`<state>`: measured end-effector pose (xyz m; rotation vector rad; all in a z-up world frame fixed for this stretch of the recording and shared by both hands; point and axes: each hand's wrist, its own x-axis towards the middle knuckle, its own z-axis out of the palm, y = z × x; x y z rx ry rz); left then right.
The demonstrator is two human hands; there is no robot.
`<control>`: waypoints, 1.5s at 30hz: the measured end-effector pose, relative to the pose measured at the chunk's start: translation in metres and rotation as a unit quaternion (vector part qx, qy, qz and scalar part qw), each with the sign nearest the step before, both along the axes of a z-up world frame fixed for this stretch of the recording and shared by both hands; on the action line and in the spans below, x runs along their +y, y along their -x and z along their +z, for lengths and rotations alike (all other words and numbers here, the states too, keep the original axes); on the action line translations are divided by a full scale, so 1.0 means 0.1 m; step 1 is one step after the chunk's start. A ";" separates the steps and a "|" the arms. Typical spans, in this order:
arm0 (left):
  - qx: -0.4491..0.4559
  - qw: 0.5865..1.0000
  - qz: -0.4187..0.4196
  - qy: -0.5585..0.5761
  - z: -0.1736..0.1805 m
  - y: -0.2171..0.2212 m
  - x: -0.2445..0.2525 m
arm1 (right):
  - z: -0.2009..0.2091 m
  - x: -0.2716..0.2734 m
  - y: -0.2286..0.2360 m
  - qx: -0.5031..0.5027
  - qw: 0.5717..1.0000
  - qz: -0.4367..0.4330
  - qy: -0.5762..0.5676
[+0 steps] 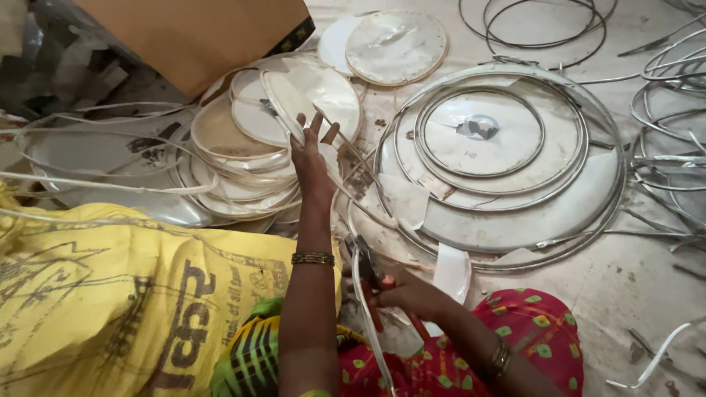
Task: The person sits on the floor and assembles lampshades by hand. They wrap a white plastic strip around a metal ring, secure it with pliers, and attach a white circular shade to the ring. The person handles multiple rings and shades, stacking completed items nearby.
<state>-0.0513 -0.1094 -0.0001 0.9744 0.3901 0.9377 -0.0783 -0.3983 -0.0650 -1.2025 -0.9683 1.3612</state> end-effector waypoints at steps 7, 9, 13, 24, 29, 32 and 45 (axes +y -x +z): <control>-0.042 0.998 -0.009 0.038 0.00 0.13 0.06 | 0.14 0.13 0.01 0.058 0.998 -0.006 0.014; -0.044 0.998 -0.010 0.036 -0.02 0.17 0.08 | 0.17 0.11 0.03 0.053 0.998 -0.004 0.025; -0.029 0.999 -0.006 0.040 0.01 0.19 0.02 | 0.21 0.07 0.04 0.048 0.998 0.003 0.027; 0.007 0.995 0.053 0.081 -0.10 -0.06 0.21 | 0.49 0.06 -0.32 -0.041 0.999 0.023 -0.016; 0.337 0.867 0.261 -0.256 -0.28 -0.29 0.23 | 0.84 -0.10 -0.71 -0.005 0.997 0.055 -0.050; 0.437 0.702 0.355 -0.435 -0.18 -0.30 0.07 | 0.99 -0.22 -0.84 -0.045 0.997 0.040 -0.044; 0.342 0.719 0.179 -0.578 0.12 0.04 -0.18 | 1.10 0.23 -0.75 -0.002 0.991 -0.119 -0.052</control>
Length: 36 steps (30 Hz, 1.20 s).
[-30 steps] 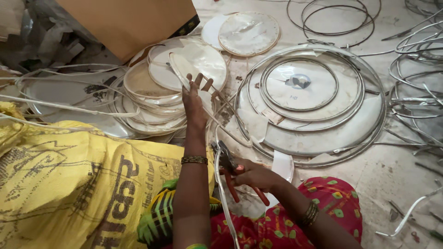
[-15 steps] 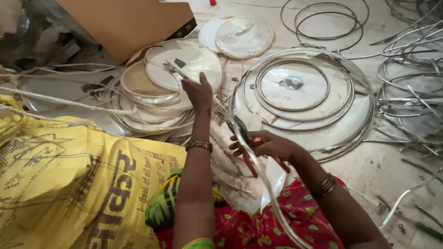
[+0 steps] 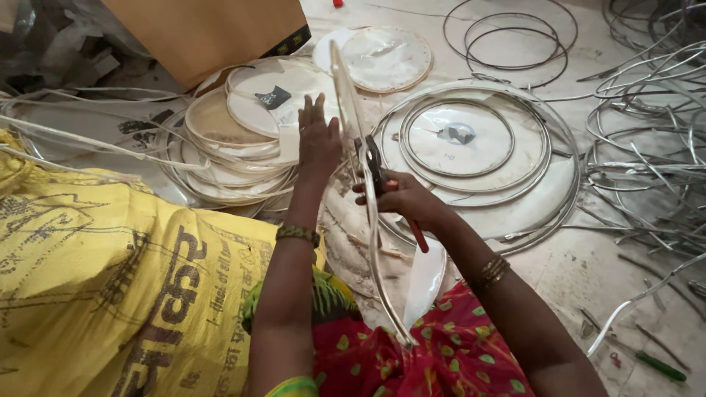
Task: The person sits on the floor and assembles lampshades by hand. They wrap a white plastic strip around a metal ring, secure it with pliers, and attach a white circular shade to the ring. The person handles multiple rings and shades, stacking completed items nearby.
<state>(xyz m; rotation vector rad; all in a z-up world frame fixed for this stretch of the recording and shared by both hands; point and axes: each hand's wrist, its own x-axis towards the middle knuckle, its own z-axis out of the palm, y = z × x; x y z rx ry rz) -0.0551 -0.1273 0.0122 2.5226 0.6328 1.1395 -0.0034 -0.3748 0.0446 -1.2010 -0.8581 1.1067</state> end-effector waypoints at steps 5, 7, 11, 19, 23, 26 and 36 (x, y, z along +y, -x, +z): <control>-0.008 0.994 -0.012 0.110 -0.13 0.28 0.04 | 0.00 0.24 -0.17 0.024 0.999 -0.027 -0.015; 0.006 0.992 -0.048 0.120 -0.06 0.41 0.09 | 0.03 0.35 -0.25 0.036 0.998 -0.039 -0.016; -0.015 0.993 -0.023 0.116 0.04 0.63 0.13 | 0.14 0.48 -0.36 0.015 0.997 -0.075 0.003; 0.033 0.992 -0.009 0.121 -0.03 0.78 0.29 | 0.85 0.69 -0.39 0.016 0.996 -0.086 0.002; 0.022 0.993 -0.005 0.116 -0.08 0.76 0.34 | 1.33 0.61 -0.42 -0.010 0.996 -0.086 -0.002; 0.010 0.995 -0.007 0.103 -0.06 0.76 0.40 | 1.60 0.44 -0.43 -0.015 0.997 -0.075 -0.015; 0.133 0.960 -0.175 0.176 -0.34 0.43 0.23 | 1.88 -0.26 -0.34 -0.038 0.995 -0.072 -0.051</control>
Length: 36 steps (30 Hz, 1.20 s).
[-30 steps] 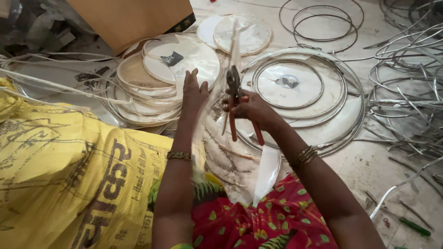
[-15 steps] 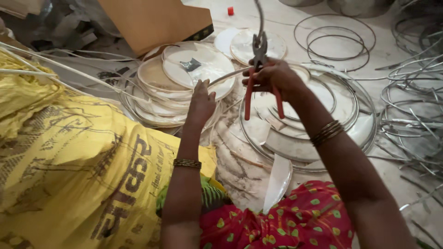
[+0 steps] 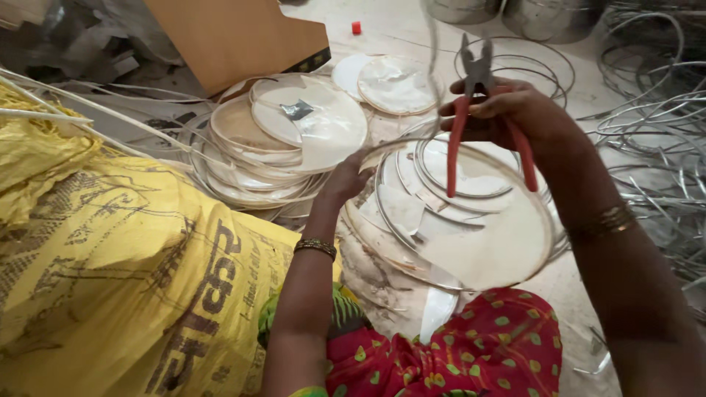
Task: The person sits on the floor and assembles lampshades by hand. They wrap a white plastic strip around a metal ring, secure it with pliers, and attach a white circular shade to the ring. The person handles multiple rings and shades, stacking completed items nearby.
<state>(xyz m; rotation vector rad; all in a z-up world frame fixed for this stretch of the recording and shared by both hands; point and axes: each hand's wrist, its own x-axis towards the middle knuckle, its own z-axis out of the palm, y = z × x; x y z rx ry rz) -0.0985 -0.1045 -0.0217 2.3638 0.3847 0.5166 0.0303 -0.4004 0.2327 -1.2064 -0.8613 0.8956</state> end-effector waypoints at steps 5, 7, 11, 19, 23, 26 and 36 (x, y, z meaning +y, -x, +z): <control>0.105 0.991 -0.058 0.061 -0.29 -0.25 -0.20 | 0.11 -0.31 -0.02 -0.048 0.998 -0.039 0.009; 0.027 0.988 -0.102 -0.110 -0.27 -0.33 -0.27 | 0.11 -0.43 -0.04 -0.068 0.995 -0.067 0.018; 0.126 0.991 -0.017 0.033 -0.10 -0.26 -0.27 | -0.18 -0.71 -0.14 -0.065 0.990 -0.115 0.055; 0.097 0.993 0.057 -0.024 0.15 0.21 0.10 | -2.06 -1.19 -0.57 0.181 0.973 -0.139 0.025; 0.108 0.990 0.086 0.011 0.10 0.25 0.18 | -3.27 -1.29 -0.71 0.282 0.939 -0.185 0.069; 0.105 0.990 0.090 -0.029 0.15 0.14 0.16 | -4.01 -1.42 -0.78 0.356 0.894 -0.247 0.111; 0.081 0.996 0.043 -0.015 0.47 -0.10 -0.25 | -5.31 -1.76 -0.94 0.451 0.812 -0.350 0.125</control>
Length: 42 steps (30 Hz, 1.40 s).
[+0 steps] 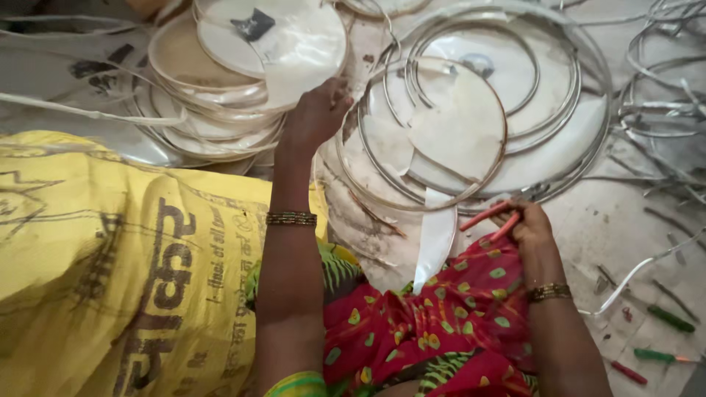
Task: The person sits on the floor and assembles lampshades by hand. They wrap a white plastic strip around a metal ring, secure it with pliers, and attach a white circular shade to the ring. The person handles multiple rings and shades, stacking completed items nearby.
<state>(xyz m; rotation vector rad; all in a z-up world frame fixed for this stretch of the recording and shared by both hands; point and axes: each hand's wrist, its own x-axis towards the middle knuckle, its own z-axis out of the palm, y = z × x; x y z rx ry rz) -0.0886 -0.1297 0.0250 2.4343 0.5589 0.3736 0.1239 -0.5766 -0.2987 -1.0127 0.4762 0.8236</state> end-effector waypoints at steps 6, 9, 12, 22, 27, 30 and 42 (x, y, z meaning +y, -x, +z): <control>-0.021 1.000 -0.016 0.005 0.12 -0.12 -0.24 | -0.11 -0.04 -0.28 0.005 1.000 0.004 0.030; -0.036 0.998 -0.041 0.010 0.09 -0.20 -0.25 | -0.09 -0.17 -0.37 -0.009 0.998 -0.045 0.052; -0.004 0.999 -0.050 0.000 0.00 -0.34 -0.27 | -0.15 -0.29 -0.33 0.010 0.995 -0.097 -0.008; 0.076 0.992 -0.102 -0.011 -0.62 -0.92 -0.70 | -0.21 -0.22 -0.09 -0.043 0.971 -0.229 0.044; 0.209 0.960 -0.181 -0.047 -1.39 -1.25 -1.14 | -0.01 -0.02 0.10 -0.121 0.955 -0.231 0.138; 0.326 0.917 -0.226 -0.048 -1.92 -1.30 -1.45 | 0.08 0.06 0.15 -0.146 0.950 -0.232 0.149; 0.324 0.924 -0.199 0.048 -3.25 -1.21 -1.90 | -0.09 0.25 0.17 -0.122 0.956 -0.220 0.153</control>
